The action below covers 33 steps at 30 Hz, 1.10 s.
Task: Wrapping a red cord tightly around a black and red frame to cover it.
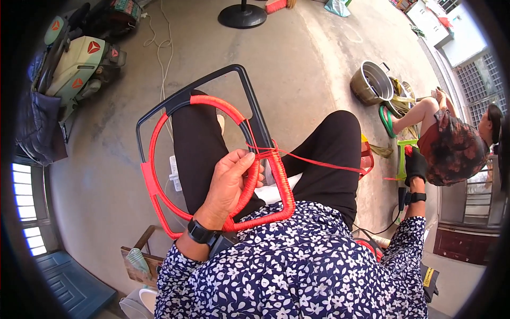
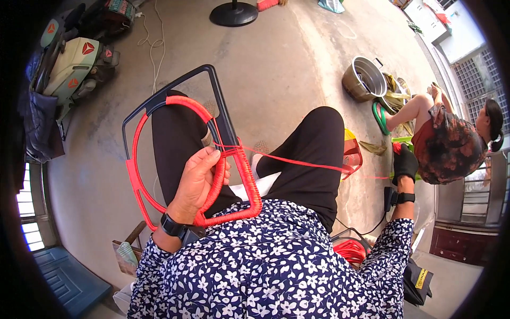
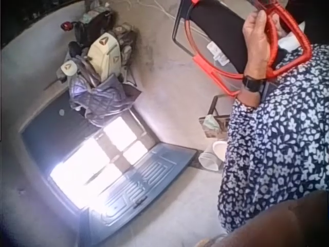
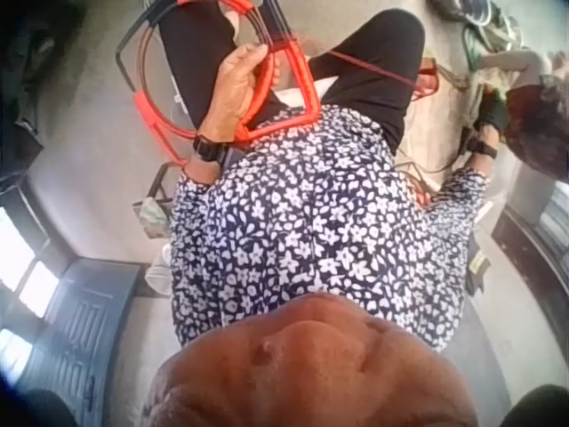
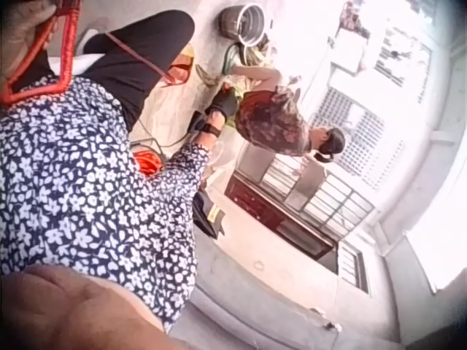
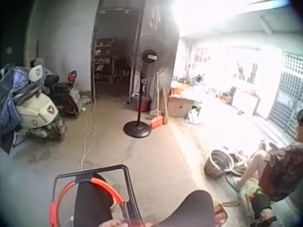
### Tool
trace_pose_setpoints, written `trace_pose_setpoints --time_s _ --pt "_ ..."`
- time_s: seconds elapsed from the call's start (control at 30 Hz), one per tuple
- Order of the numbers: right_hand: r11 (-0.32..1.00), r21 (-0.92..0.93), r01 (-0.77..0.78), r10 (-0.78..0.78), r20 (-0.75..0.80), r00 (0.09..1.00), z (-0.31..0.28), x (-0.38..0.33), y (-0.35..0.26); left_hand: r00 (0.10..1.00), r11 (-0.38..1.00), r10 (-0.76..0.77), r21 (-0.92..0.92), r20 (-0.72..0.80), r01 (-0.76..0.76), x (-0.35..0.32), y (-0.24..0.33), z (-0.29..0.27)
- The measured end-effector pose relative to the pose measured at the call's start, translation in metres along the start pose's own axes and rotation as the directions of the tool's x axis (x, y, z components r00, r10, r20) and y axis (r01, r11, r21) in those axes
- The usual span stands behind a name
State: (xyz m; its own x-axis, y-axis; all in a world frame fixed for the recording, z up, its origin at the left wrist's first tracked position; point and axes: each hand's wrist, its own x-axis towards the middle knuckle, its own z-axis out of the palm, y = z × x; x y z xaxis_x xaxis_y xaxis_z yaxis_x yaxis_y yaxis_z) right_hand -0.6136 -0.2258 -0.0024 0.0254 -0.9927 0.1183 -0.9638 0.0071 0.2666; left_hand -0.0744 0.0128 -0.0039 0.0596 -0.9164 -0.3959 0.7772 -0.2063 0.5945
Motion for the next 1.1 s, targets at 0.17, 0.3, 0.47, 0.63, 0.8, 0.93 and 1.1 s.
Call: trace_pose_setpoints --time_s 0.17,0.3,0.47,0.63,0.8,0.93,1.1 --pt "0.356 0.933 -0.044 -0.091 0.082 0.993 -0.003 -0.003 -0.116 1.0 0.999 0.003 0.04 -0.015 -0.003 0.003 -0.003 0.005" --pt "0.108 0.95 0.292 -0.565 -0.183 0.804 -0.13 -0.088 -0.287 0.999 0.997 0.016 0.08 -0.031 -0.013 0.005 -0.007 0.003" --pt "0.051 0.982 -0.183 -0.846 0.139 0.514 -0.127 -0.104 -0.314 0.985 0.967 0.163 0.207 -0.058 -0.148 0.005 -0.008 0.013" --pt "-0.281 0.698 -0.659 -0.821 0.181 0.541 -0.11 -0.099 -0.317 0.988 0.979 0.144 0.157 -0.06 -0.133 0.006 -0.013 0.003" --pt "-0.597 0.228 -0.77 -0.752 0.175 0.635 -0.116 -0.09 -0.34 0.994 0.985 0.105 0.142 -0.022 -0.101 0.008 -0.016 0.002" --pt "-0.451 0.449 -0.771 -0.828 0.111 0.549 -0.102 -0.087 -0.343 0.995 0.992 0.089 0.092 -0.043 -0.085 0.006 -0.017 0.004" --pt "0.105 0.866 -0.489 -0.713 0.408 0.571 -0.144 -0.099 -0.348 0.996 0.998 0.021 0.055 -0.082 -0.016 0.007 -0.014 0.004"
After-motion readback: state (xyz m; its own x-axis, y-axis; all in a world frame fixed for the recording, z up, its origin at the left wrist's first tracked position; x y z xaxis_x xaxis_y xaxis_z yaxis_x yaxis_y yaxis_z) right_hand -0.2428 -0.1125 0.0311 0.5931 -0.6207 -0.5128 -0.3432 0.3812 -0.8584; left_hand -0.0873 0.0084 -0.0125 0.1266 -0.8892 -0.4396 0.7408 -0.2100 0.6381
